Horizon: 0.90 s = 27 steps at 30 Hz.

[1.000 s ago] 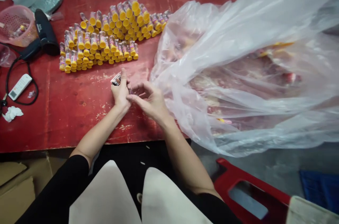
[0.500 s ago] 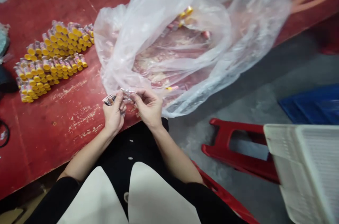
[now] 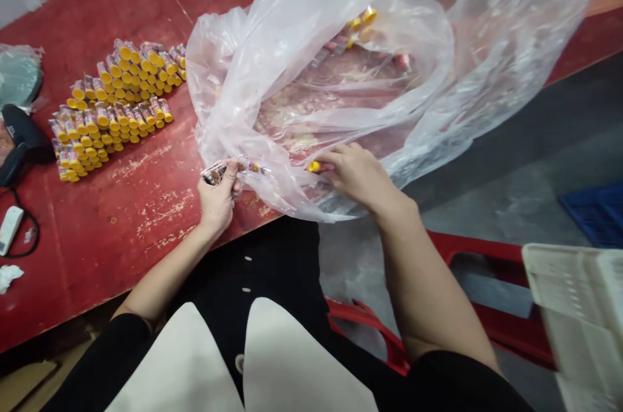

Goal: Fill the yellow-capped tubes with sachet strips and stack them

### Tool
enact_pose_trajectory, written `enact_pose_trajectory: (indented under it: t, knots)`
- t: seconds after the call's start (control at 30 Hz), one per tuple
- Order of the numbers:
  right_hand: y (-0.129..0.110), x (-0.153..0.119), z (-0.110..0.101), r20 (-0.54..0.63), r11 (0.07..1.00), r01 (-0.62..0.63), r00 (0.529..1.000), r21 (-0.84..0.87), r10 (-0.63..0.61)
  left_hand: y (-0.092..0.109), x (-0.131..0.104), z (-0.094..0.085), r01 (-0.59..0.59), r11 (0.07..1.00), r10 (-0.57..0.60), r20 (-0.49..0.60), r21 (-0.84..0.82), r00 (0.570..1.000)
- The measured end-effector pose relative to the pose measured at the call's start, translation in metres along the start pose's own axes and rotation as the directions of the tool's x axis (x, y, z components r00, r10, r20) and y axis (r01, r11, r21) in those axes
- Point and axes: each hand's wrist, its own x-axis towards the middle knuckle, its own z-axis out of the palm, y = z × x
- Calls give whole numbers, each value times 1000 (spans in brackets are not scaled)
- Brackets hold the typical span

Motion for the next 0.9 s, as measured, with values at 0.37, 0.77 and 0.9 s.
enact_pose_trajectory:
  t: [0.37,0.77,0.9]
  knots:
    - [-121,-34,-28,-343,342,225,876,912,340,6,0,-3,42,999,-42,-21,-4,999]
    - [-139,-20,0,-369,280,258,788,925,493,11,-3,-12,159,986,-150,141,-52,979]
    - [-146,-23,1,-367,268,265,800,926,475,10,-3,-11,188,982,-181,151,-29,972]
